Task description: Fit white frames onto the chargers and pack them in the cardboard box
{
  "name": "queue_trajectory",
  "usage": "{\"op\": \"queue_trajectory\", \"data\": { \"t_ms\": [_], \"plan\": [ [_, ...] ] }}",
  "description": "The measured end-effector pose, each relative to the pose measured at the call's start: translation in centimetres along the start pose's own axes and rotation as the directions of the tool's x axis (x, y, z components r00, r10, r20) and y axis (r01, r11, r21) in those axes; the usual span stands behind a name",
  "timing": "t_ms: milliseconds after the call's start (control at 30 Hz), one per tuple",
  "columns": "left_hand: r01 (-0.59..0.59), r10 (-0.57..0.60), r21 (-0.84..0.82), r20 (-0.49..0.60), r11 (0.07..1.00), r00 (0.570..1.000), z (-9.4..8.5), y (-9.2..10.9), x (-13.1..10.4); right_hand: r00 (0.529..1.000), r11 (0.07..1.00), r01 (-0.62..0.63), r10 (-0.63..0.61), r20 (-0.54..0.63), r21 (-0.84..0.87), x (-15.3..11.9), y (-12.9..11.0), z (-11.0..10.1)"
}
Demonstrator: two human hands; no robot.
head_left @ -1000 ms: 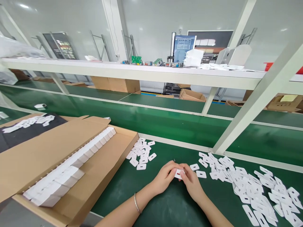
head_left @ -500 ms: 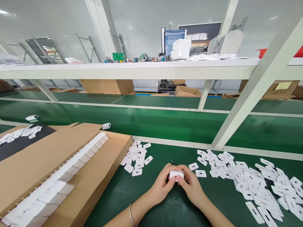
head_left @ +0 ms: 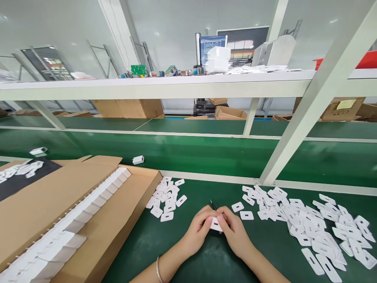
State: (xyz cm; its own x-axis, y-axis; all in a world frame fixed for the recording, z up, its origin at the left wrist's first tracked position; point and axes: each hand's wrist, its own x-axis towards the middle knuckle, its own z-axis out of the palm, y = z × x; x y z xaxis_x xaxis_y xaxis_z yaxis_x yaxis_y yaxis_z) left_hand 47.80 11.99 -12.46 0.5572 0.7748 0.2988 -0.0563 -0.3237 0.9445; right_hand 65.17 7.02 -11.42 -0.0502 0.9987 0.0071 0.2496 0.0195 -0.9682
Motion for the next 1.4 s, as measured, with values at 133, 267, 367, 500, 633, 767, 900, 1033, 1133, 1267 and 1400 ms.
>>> {"op": "queue_trajectory", "data": {
  "t_ms": [133,267,367,500,633,767,900,1033,1133,1267,1400],
  "plan": [
    [-0.044,0.044,0.012,-0.021,0.999,0.999,-0.1,-0.1,0.1,0.997,0.997,0.061,-0.058,0.056,-0.054,-0.3,-0.6,0.0],
    [-0.074,0.075,0.024,-0.035,0.997,0.997,-0.3,-0.2,0.0,0.994,0.995,0.063,-0.055,0.099,-0.076,-0.3,-1.1,-0.2],
    [-0.098,0.099,0.05,-0.024,0.994,0.995,-0.5,-0.1,-0.3,0.993,0.991,0.089,-0.08,0.092,-0.102,-0.3,-1.5,-0.3],
    [-0.103,0.103,0.094,0.006,0.99,0.995,-0.8,0.4,-0.4,0.991,0.982,0.128,-0.122,0.05,-0.138,-0.5,-1.8,-0.3],
    [-0.088,0.084,0.147,0.036,0.985,0.996,-0.7,0.6,-0.4,0.992,0.992,0.109,-0.104,0.072,-0.066,-0.5,-1.5,-0.4],
    [0.011,-0.011,-0.008,-0.072,1.0,0.997,-0.6,0.0,-0.1,0.991,0.988,0.131,-0.128,0.04,-0.084,-0.5,-1.4,-0.4],
    [0.285,-0.332,-0.318,-0.104,0.904,0.937,-0.7,-0.3,0.6,0.968,0.953,0.238,-0.248,-0.03,-0.186,-0.4,-1.3,-0.2],
    [0.369,-0.384,-0.555,0.094,0.745,0.918,-0.5,0.4,1.1,0.95,0.926,0.282,-0.306,-0.065,-0.25,-0.1,-0.8,-0.3],
    [0.349,-0.334,-0.681,0.16,0.643,0.929,-0.5,0.6,1.2,0.939,0.897,0.303,-0.339,-0.063,-0.322,0.0,-0.6,-0.7],
    [0.276,-0.334,-0.654,0.038,0.704,0.942,-1.8,0.9,1.8,0.906,0.815,0.358,-0.421,-0.042,-0.456,0.1,-0.4,-1.4],
    [0.147,-0.279,-0.392,-0.304,0.908,0.911,-4.2,3.1,1.7,0.906,0.77,0.194,-0.378,-0.19,-0.607,1.0,1.2,-2.5]
  ]
}}
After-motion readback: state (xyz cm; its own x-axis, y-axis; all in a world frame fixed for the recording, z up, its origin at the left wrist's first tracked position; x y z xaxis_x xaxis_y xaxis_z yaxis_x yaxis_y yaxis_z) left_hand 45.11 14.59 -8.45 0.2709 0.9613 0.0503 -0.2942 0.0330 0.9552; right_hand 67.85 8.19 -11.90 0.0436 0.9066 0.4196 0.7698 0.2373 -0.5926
